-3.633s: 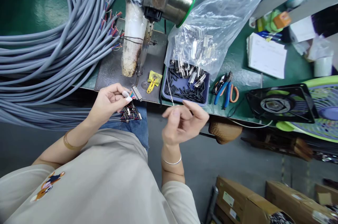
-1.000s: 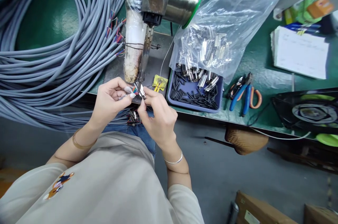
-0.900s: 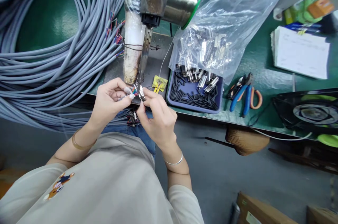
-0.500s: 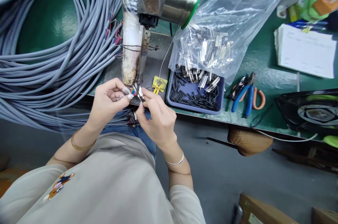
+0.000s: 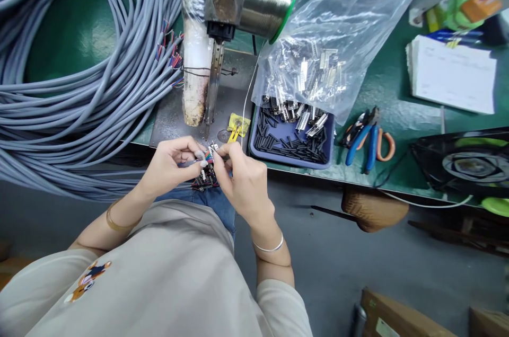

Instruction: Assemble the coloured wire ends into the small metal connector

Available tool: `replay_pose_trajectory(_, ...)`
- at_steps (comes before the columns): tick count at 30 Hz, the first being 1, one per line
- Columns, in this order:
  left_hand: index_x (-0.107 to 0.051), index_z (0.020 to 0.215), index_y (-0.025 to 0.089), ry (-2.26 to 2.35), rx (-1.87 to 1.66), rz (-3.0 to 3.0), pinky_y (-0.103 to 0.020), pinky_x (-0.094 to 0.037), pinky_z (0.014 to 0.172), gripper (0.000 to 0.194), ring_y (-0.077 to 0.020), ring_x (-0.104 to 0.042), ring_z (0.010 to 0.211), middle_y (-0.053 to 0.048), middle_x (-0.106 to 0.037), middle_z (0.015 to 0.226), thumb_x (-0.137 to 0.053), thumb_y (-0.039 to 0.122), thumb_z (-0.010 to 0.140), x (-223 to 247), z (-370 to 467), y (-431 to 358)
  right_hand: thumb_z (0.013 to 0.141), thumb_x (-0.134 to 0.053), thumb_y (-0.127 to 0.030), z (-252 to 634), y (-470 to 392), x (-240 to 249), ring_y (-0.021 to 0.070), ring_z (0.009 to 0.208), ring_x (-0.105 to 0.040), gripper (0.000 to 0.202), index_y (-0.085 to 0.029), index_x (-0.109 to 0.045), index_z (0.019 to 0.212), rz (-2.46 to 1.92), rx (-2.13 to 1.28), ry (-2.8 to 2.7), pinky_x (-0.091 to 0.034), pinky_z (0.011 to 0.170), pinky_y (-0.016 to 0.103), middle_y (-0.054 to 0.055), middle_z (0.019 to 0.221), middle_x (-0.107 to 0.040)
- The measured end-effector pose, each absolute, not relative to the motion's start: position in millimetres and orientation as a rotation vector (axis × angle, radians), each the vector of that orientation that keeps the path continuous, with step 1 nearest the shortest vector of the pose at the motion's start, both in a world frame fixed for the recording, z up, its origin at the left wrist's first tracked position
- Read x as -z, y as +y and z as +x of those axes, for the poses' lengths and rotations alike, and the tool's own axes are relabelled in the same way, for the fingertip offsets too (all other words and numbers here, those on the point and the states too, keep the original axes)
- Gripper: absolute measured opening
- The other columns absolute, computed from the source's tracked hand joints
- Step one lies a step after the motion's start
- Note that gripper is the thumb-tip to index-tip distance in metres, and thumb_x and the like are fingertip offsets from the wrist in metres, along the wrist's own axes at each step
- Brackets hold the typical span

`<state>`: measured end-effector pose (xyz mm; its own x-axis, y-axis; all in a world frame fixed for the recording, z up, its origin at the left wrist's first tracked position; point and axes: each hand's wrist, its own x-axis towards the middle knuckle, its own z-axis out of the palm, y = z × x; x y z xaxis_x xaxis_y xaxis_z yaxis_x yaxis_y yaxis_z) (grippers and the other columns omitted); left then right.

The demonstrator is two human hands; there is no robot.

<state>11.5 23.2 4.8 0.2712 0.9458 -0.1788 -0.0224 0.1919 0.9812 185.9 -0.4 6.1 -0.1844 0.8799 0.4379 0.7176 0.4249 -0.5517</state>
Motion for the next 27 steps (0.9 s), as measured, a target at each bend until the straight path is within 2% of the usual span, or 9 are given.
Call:
replay_pose_trajectory(2, -0.063, 0.073, 0.015, 1.016, -0.854, 1.208, -0.018, -0.039, 0.052, 0.011, -0.0056, -0.048, 0.055, 0.0, -0.063, 0.072, -0.073, 0.014, 0.069, -4.1, 9.6, 19.0, 0.095, -0.065, -0.02, 188.1, -2.7, -7.8, 0.0076, 0.047, -0.055, 0.009, -0.023, -0.058, 0.089, -1.337, -0.269, -1.989, -0.044, 0.051, 0.02, -0.008, 0.064, -0.064)
replay_pose_trajectory(6, -0.063, 0.089, 0.017, 0.942, -0.839, 1.16, -0.018, -0.044, 0.055, 0.025, -0.0065, -0.054, 0.059, 0.001, -0.063, 0.079, -0.08, 0.021, 0.072, 1.4, 0.8, 16.1, 0.09, -0.069, -0.014, 189.6, -10.0, -6.7, 0.0116, 0.066, -0.07, 0.014, -0.025, -0.059, 0.093, -1.17, -0.048, -1.982, -0.053, 0.062, 0.022, -0.001, 0.085, -0.076)
replay_pose_trajectory(10, -0.065, 0.081, 0.015, 0.878, -0.698, 1.117, -0.017, -0.036, 0.048, 0.024, -0.0051, -0.045, 0.05, 0.005, -0.054, 0.062, -0.083, 0.03, 0.075, 2.8, -7.7, 17.6, 0.09, -0.07, -0.016, 191.1, -15.8, 1.1, 0.0141, 0.069, -0.072, 0.015, -0.026, -0.06, 0.096, -1.037, 0.142, -2.009, -0.056, 0.063, 0.026, 0.002, 0.091, -0.08)
replay_pose_trajectory(13, -0.073, 0.078, 0.012, 0.835, -0.746, 1.086, -0.019, -0.039, 0.049, 0.025, -0.0066, -0.049, 0.055, -0.001, -0.062, 0.068, -0.085, 0.034, 0.074, 0.6, -10.0, 16.4, 0.09, -0.07, -0.018, 189.9, -18.1, 6.8, 0.0139, 0.068, -0.073, 0.014, -0.026, -0.06, 0.096, -1.008, 0.19, -1.989, -0.057, 0.062, 0.026, 0.002, 0.09, -0.08)
replay_pose_trajectory(18, -0.076, 0.079, 0.013, 0.866, -0.937, 0.901, -0.017, -0.041, 0.049, 0.024, -0.0056, -0.05, 0.052, 0.001, -0.064, 0.063, -0.09, 0.031, 0.069, 3.7, -8.1, 9.3, 0.09, -0.069, -0.018, 180.7, -19.8, 5.9, 0.0114, 0.062, -0.068, 0.012, -0.025, -0.059, 0.089, -1.153, -0.064, -1.795, -0.054, 0.057, 0.022, -0.003, 0.076, -0.072)
replay_pose_trajectory(22, -0.072, 0.078, 0.015, 0.856, -0.98, 0.819, -0.016, -0.041, 0.047, 0.026, -0.0045, -0.05, 0.051, 0.001, -0.066, 0.069, -0.09, 0.031, 0.068, 10.3, -8.5, 4.1, 0.093, -0.064, -0.022, 177.3, -19.0, 0.2, 0.0101, 0.058, -0.064, 0.012, -0.024, -0.057, 0.083, -1.298, -0.35, -1.777, -0.055, 0.057, 0.021, -0.005, 0.071, -0.065)
replay_pose_trajectory(25, -0.069, 0.08, 0.016, 0.798, -0.905, 0.896, -0.017, -0.041, 0.046, 0.025, -0.0052, -0.05, 0.049, 0.001, -0.065, 0.069, -0.087, 0.032, 0.072, 9.6, -13.8, 0.6, 0.093, -0.064, -0.021, 183.0, -18.0, -0.7, 0.0112, 0.056, -0.065, 0.009, -0.024, -0.06, 0.086, -1.26, -0.312, -1.802, -0.054, 0.054, 0.022, -0.004, 0.069, -0.066)
replay_pose_trajectory(27, -0.07, 0.08, 0.016, 0.72, -0.77, 1.088, -0.019, -0.042, 0.048, 0.019, -0.0074, -0.054, 0.051, 0.0, -0.066, 0.069, -0.082, 0.03, 0.078, 4.9, -19.0, -1.6, 0.094, -0.063, -0.022, 190.8, -18.9, -1.8, 0.012, 0.047, -0.059, 0.009, -0.026, -0.062, 0.086, -1.171, -0.176, -1.759, -0.05, 0.046, 0.025, -0.005, 0.064, -0.063)
